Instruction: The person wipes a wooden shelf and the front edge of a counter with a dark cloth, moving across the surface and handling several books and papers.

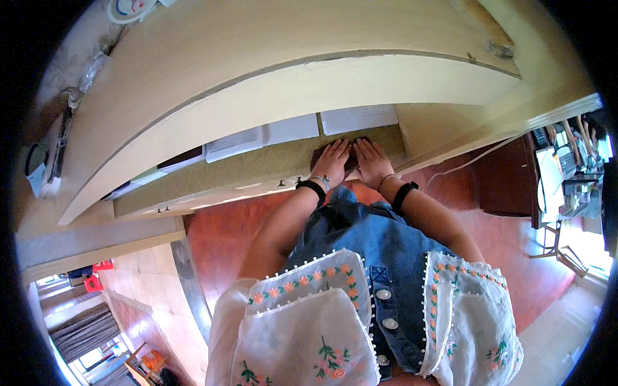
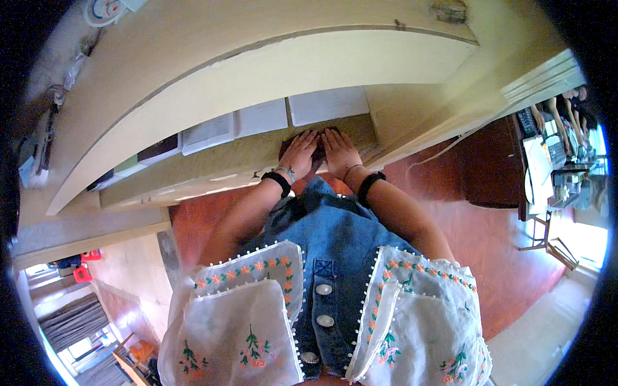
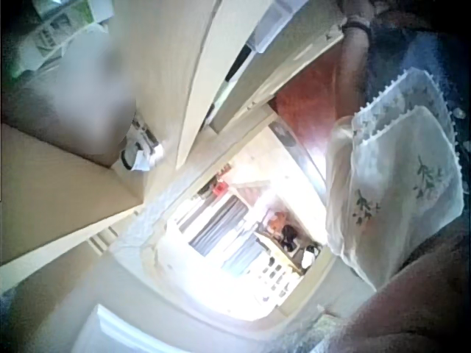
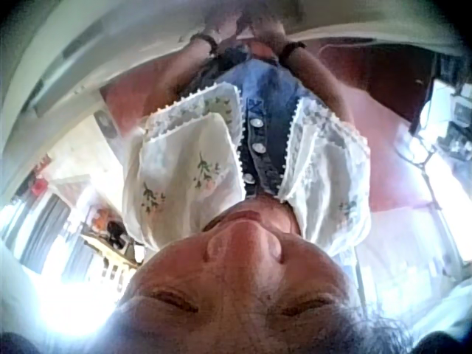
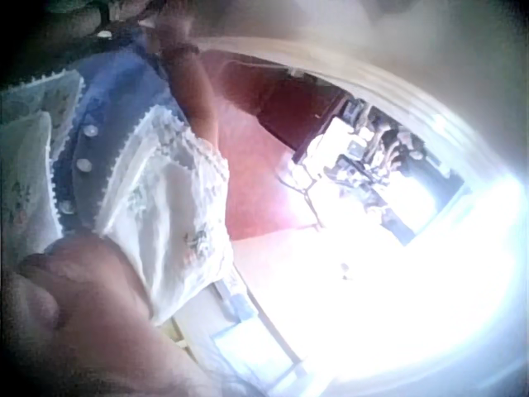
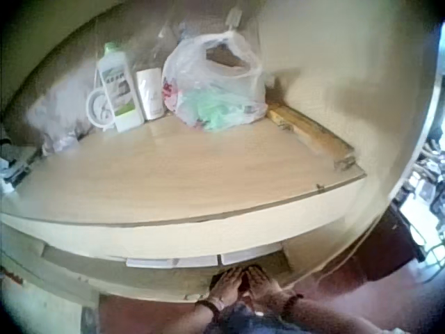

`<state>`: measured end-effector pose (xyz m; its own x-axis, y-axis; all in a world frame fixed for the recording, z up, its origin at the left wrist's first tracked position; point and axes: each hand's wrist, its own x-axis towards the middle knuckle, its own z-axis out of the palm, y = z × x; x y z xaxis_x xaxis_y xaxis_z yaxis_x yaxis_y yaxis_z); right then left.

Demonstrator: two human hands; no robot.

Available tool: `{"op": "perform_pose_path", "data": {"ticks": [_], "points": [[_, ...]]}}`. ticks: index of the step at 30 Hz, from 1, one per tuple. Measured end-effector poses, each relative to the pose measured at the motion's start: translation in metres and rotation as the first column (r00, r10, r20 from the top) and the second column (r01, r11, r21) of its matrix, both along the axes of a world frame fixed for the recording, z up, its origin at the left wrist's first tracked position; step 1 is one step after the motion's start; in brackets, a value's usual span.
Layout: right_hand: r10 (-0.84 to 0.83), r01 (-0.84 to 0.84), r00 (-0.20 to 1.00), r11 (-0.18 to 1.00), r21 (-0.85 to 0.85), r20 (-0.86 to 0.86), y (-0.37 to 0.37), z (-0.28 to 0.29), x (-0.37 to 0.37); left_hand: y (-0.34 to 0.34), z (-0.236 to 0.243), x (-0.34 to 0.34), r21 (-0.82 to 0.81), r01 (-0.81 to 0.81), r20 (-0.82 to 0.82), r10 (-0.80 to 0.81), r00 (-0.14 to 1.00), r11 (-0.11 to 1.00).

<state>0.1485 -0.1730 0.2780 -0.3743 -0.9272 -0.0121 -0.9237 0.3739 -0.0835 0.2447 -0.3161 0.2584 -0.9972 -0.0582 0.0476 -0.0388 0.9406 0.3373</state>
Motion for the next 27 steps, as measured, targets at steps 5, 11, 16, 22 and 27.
{"op": "perform_pose_path", "data": {"ticks": [5,11,16,22,27], "points": [[0.022,-0.026,0.999,0.995,0.094,0.043,-0.013,0.004,-0.023,0.005,0.003,-0.018,0.0,-0.106,0.087,0.105,0.991,0.994],[-0.048,0.014,0.986,0.979,0.205,0.16,-0.013,0.004,-0.035,0.016,0.021,-0.024,-0.029,-0.128,0.118,0.13,0.984,0.991],[-0.061,0.045,0.99,0.991,0.126,0.124,0.004,-0.004,-0.037,0.023,0.007,-0.033,-0.035,-0.089,0.052,0.091,0.995,0.995],[-0.075,0.076,0.992,0.997,-0.012,0.102,0.039,-0.002,-0.036,0.048,0.008,-0.036,-0.045,-0.009,0.07,0.012,0.998,0.999],[-0.094,0.076,0.971,0.993,0.089,0.219,0.052,0.005,-0.039,0.055,0.002,-0.036,-0.09,0.049,0.013,-0.048,0.999,0.995]]}}
